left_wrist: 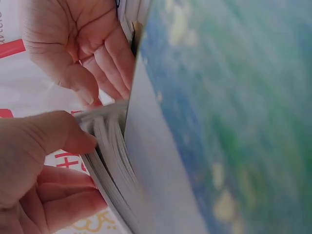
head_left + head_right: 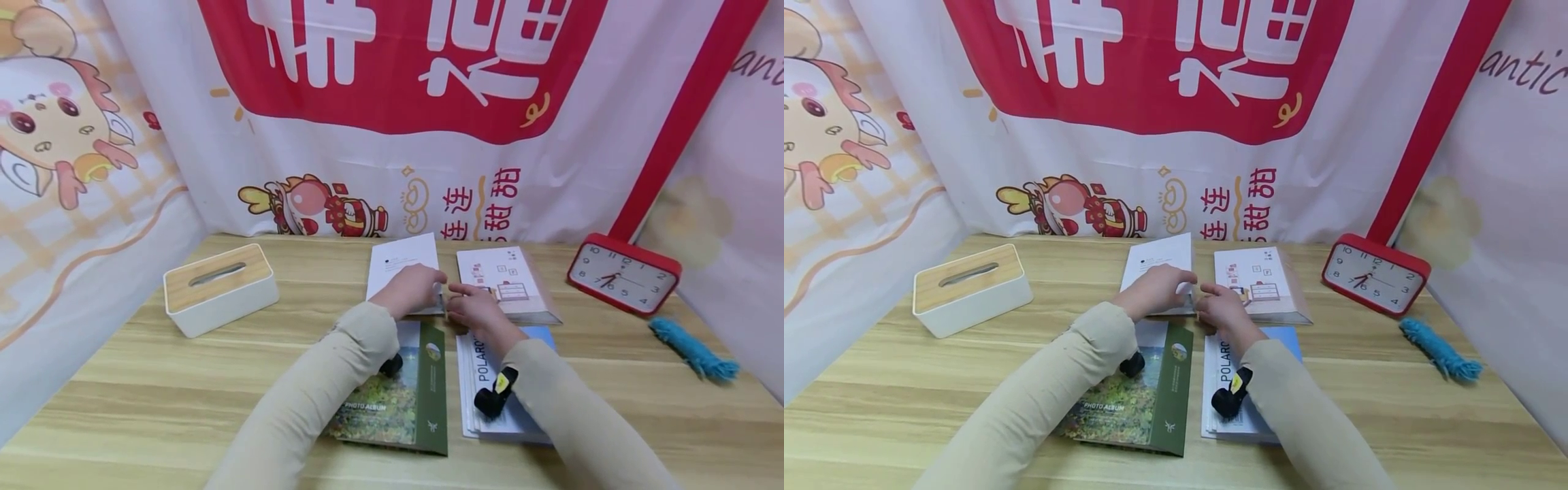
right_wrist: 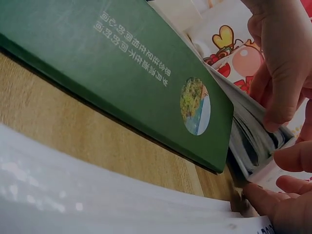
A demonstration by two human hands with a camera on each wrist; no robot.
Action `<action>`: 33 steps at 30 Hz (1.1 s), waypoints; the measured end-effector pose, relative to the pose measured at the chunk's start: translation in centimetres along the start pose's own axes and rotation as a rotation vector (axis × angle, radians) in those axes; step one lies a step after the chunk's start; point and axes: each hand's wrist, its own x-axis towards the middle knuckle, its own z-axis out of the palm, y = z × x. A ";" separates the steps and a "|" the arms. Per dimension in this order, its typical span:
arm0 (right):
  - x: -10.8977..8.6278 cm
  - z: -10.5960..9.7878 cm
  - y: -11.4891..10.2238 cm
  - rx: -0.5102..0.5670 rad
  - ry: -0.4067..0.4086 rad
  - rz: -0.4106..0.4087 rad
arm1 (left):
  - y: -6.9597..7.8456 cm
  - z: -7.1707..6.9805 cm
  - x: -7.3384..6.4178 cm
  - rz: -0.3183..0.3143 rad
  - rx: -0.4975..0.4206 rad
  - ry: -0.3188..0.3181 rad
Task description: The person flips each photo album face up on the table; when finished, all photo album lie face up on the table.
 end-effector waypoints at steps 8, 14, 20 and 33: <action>-0.1 0.5 -0.2 0.029 0.021 -0.028 | -0.4 -0.7 -0.7 0.040 -0.037 0.143; -0.6 1.0 -0.9 0.082 0.107 -0.143 | -0.9 -0.9 -1.4 0.019 -0.191 0.279; -1.7 1.5 -1.9 0.112 0.162 -0.294 | -1.4 -1.0 -2.2 -0.071 -0.469 0.343; -3.0 3.4 -2.5 0.069 0.311 -0.565 | -1.9 -0.3 -3.2 -0.165 -1.220 0.458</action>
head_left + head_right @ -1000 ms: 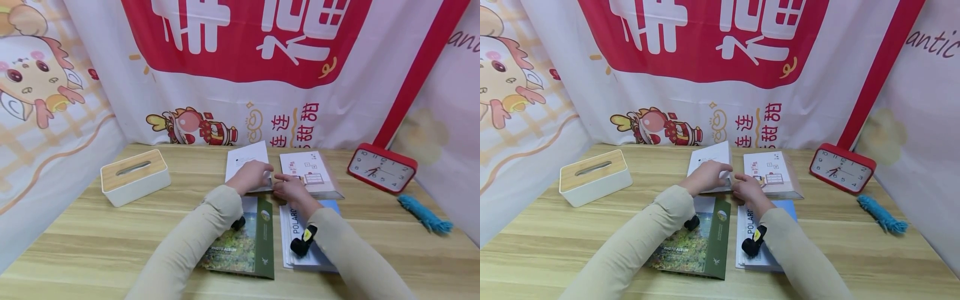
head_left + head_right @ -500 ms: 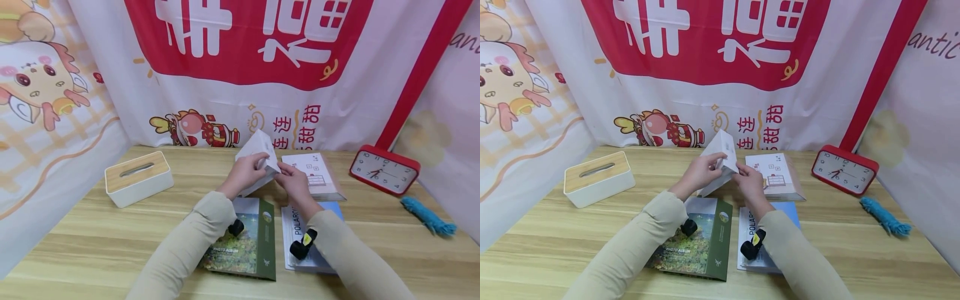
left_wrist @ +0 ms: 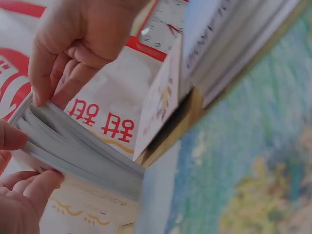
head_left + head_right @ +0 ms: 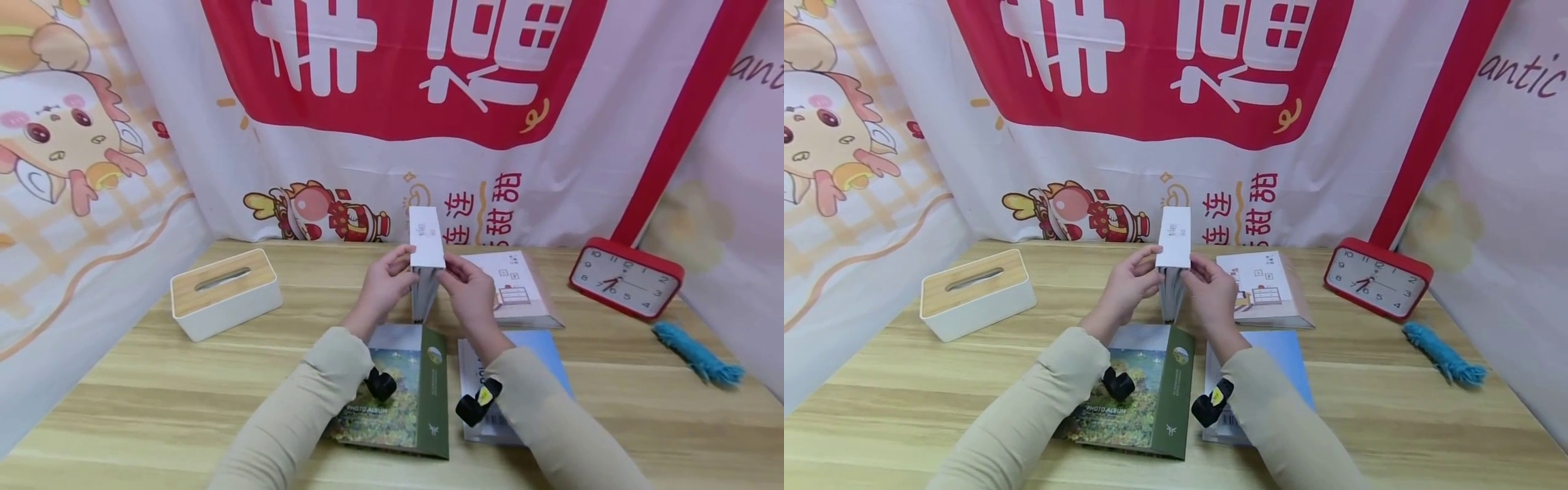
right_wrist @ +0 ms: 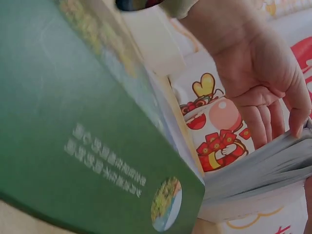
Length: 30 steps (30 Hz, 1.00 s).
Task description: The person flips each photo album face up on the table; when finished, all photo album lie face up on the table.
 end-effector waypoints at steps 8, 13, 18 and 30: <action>0.1 0.4 0.4 -0.059 -0.043 0.038 | 0.6 -0.6 0.3 -0.011 0.065 0.008; 0.0 0.5 1.1 -0.082 -0.084 0.139 | 1.9 -0.9 0.2 0.111 0.447 -0.026; 0.1 0.8 1.6 -0.072 -0.099 0.185 | 3.8 -0.7 0.7 0.296 0.769 -0.200; 0.9 0.9 3.9 -0.145 -0.248 0.405 | 6.0 0.3 1.4 0.350 1.225 -0.513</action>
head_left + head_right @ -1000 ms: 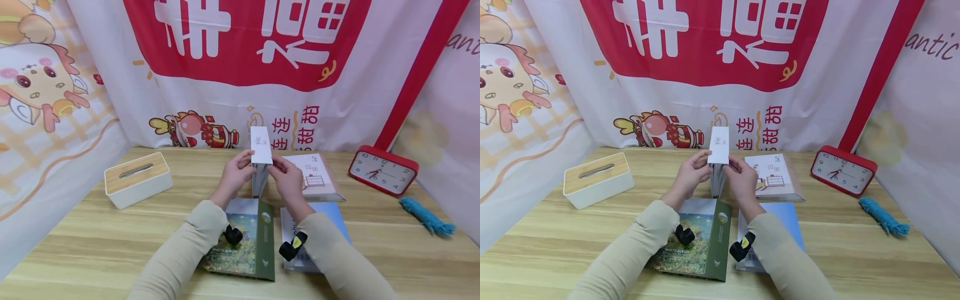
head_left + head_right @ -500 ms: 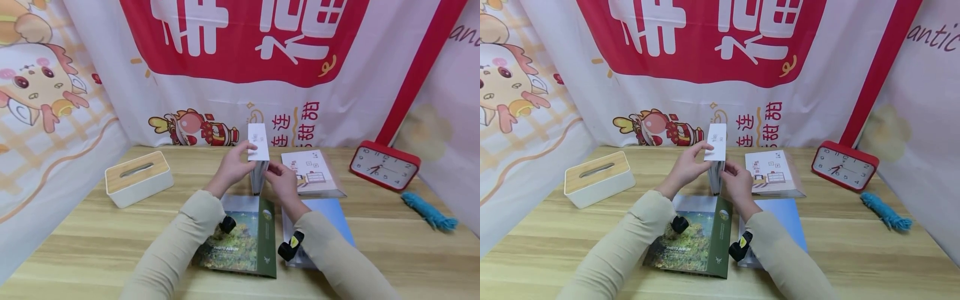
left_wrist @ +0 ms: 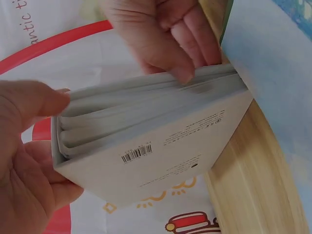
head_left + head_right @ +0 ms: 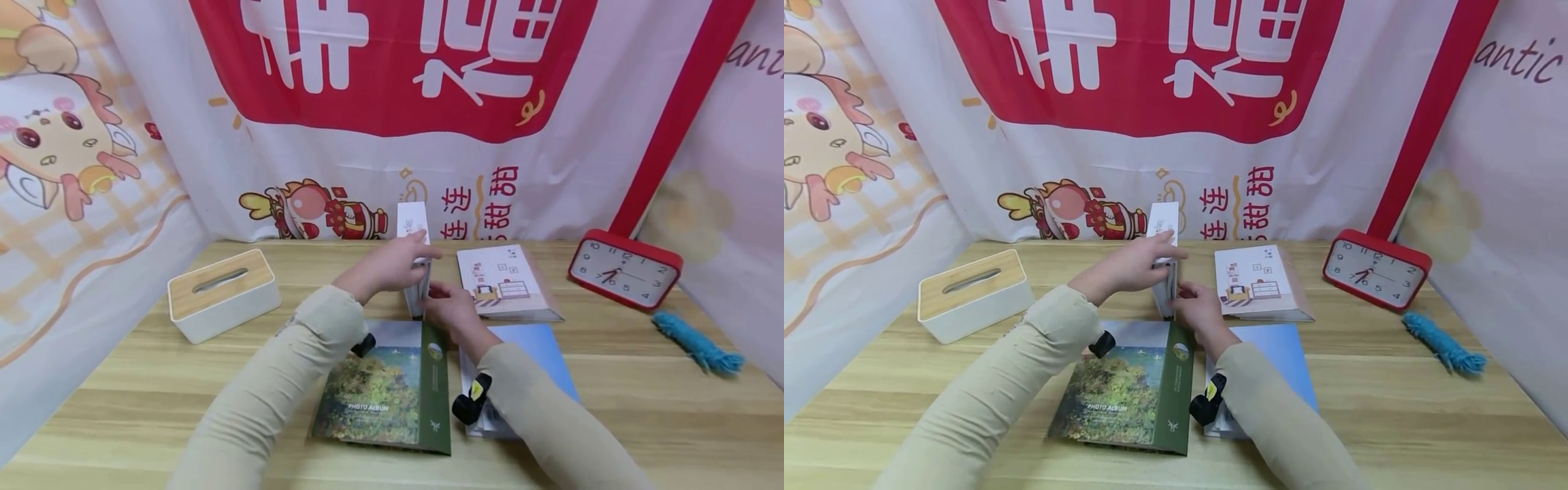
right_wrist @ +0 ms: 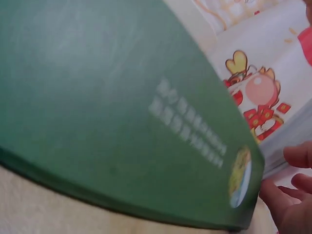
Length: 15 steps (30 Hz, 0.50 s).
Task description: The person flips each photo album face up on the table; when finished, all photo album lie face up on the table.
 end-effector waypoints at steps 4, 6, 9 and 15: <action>0.5 0.0 0.5 0.002 -0.047 0.017 | 0.3 -0.1 0.3 0.002 0.058 0.016; 0.6 0.0 0.6 0.009 -0.070 0.018 | 0.4 -0.1 0.3 -0.003 0.084 0.019; 0.6 0.2 0.8 0.024 -0.092 0.015 | 0.4 -0.1 0.3 0.003 0.102 0.031; 0.5 0.0 0.8 0.091 -0.083 0.046 | -0.1 0.2 -0.1 0.024 0.094 0.122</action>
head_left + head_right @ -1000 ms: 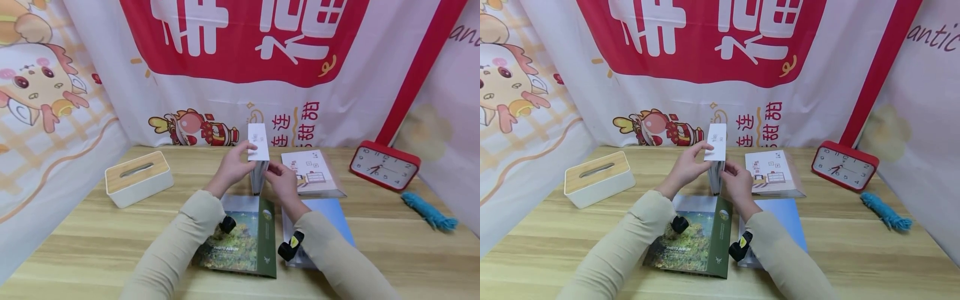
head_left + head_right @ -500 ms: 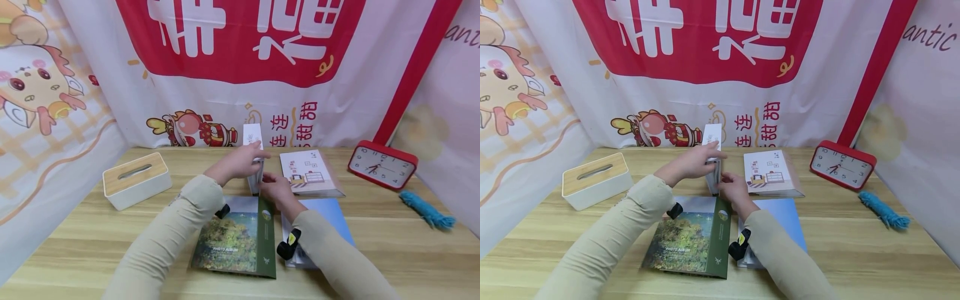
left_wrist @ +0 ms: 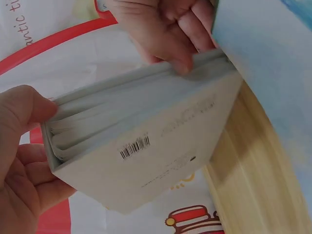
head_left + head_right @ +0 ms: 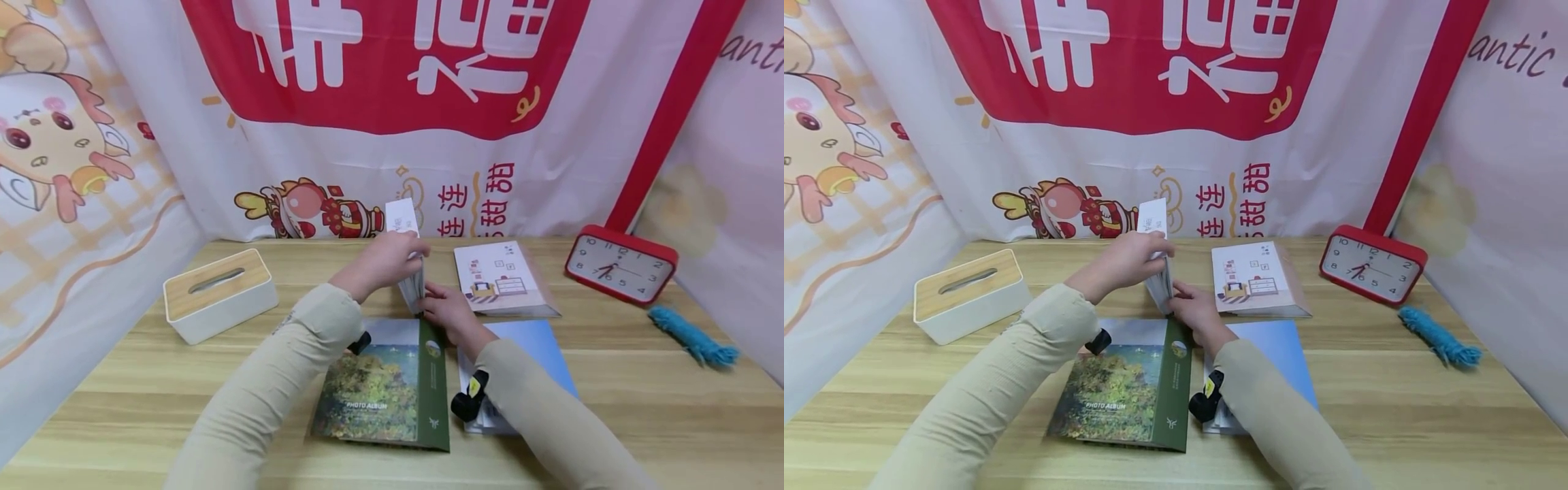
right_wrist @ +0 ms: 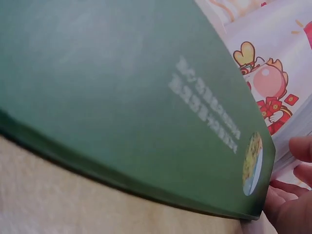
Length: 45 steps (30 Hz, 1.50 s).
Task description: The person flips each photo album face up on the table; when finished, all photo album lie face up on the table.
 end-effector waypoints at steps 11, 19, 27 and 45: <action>0.1 -0.6 0.1 0.044 0.013 0.012 | -2.5 1.2 -1.9 -0.008 -0.181 0.246; -0.1 -1.0 -0.2 -0.014 0.092 -0.011 | -4.2 2.1 -3.5 -0.207 -0.391 0.343; -0.4 -1.3 -1.2 -0.141 0.140 -0.073 | -6.9 4.4 -5.5 -0.478 -0.722 0.349; 0.8 -0.7 -0.3 -0.104 0.123 0.000 | -9.0 7.3 -7.0 -0.771 -1.125 0.197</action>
